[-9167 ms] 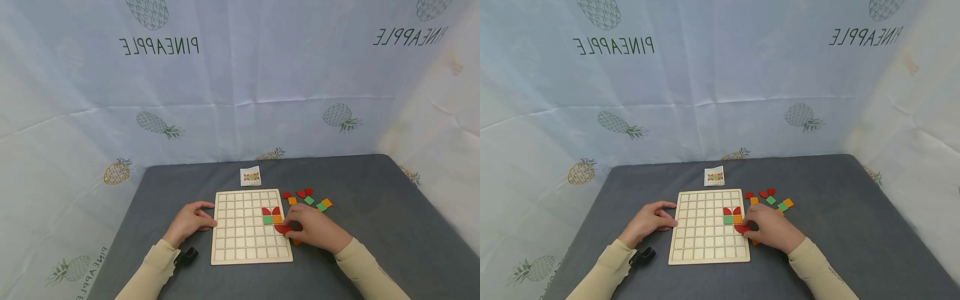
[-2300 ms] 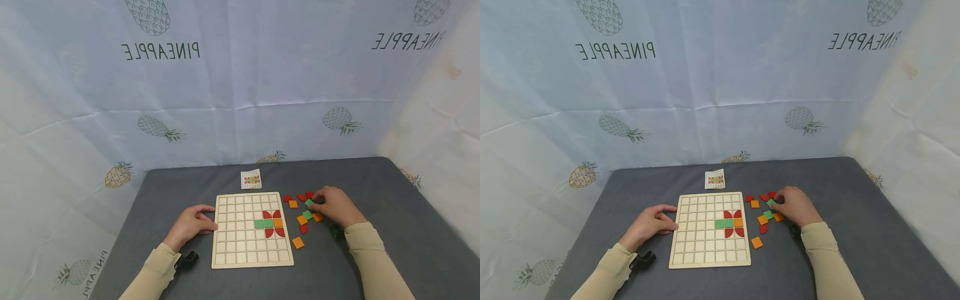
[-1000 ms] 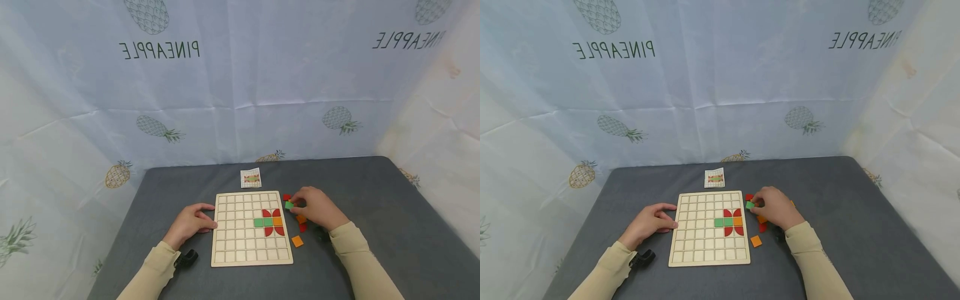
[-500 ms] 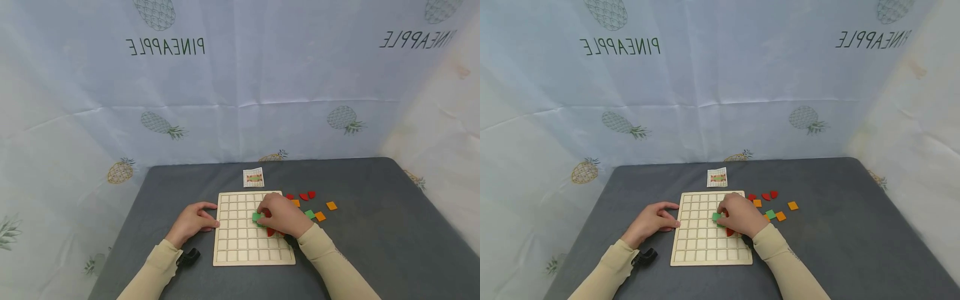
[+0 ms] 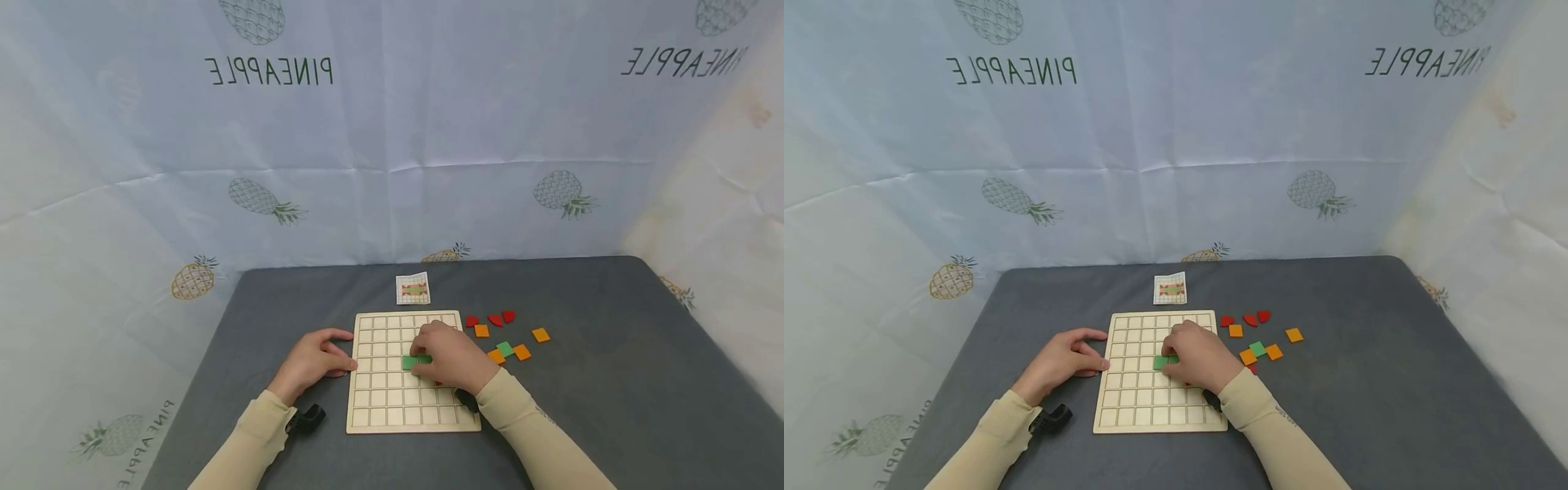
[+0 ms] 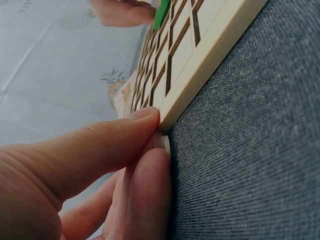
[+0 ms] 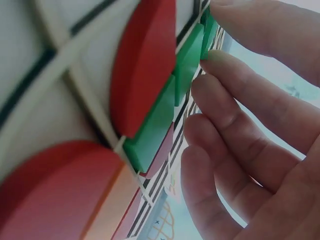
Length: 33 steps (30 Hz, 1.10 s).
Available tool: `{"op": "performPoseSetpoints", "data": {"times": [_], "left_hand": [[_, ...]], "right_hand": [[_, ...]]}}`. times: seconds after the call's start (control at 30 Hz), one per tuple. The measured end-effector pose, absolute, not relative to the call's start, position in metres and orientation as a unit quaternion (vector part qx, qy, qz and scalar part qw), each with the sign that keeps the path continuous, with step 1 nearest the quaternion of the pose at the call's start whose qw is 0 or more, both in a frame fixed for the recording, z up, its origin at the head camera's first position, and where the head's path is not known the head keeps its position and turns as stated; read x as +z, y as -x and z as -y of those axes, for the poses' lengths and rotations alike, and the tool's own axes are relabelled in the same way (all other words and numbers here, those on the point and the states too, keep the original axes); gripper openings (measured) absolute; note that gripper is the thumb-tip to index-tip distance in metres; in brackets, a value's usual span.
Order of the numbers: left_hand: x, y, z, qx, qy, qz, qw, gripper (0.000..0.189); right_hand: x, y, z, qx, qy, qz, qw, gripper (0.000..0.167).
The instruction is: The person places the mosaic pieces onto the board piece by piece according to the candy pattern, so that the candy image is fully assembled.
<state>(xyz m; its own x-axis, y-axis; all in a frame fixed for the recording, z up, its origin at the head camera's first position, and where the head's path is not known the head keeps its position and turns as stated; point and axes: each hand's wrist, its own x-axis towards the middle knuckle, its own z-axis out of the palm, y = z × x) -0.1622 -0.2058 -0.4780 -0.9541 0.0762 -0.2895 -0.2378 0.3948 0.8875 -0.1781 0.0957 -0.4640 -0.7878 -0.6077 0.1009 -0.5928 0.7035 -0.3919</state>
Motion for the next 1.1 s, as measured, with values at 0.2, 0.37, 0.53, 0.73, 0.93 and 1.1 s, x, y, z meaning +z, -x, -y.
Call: {"op": "performPoseSetpoints", "data": {"times": [0.2,0.37,0.53,0.73,0.93,1.1], "left_hand": [[-0.479,0.164,0.205,0.544,0.047,-0.825,0.142,0.061],[-0.479,0.165,0.205,0.546,0.049,-0.824,0.142,0.062],[-0.48,0.166,0.207,0.543,0.052,-0.826,0.143,0.062],[-0.48,0.163,0.211,0.539,0.058,-0.829,0.136,0.063],[-0.48,0.163,0.211,0.544,0.049,-0.826,0.141,0.063],[-0.48,0.164,0.209,0.545,0.048,-0.825,0.144,0.063]], "right_hand": [[-0.467,0.177,-0.094,-0.201,0.323,-0.925,0.008,0.011],[-0.467,0.178,-0.093,-0.198,0.323,-0.925,0.01,0.011],[-0.466,0.18,-0.096,-0.194,0.321,-0.927,0.008,0.011],[-0.462,0.184,-0.111,-0.218,0.295,-0.93,0.019,0.011],[-0.457,0.187,-0.155,-0.224,0.256,-0.94,0.034,0.013],[-0.454,0.186,-0.198,-0.198,0.229,-0.952,0.033,0.021]]}}
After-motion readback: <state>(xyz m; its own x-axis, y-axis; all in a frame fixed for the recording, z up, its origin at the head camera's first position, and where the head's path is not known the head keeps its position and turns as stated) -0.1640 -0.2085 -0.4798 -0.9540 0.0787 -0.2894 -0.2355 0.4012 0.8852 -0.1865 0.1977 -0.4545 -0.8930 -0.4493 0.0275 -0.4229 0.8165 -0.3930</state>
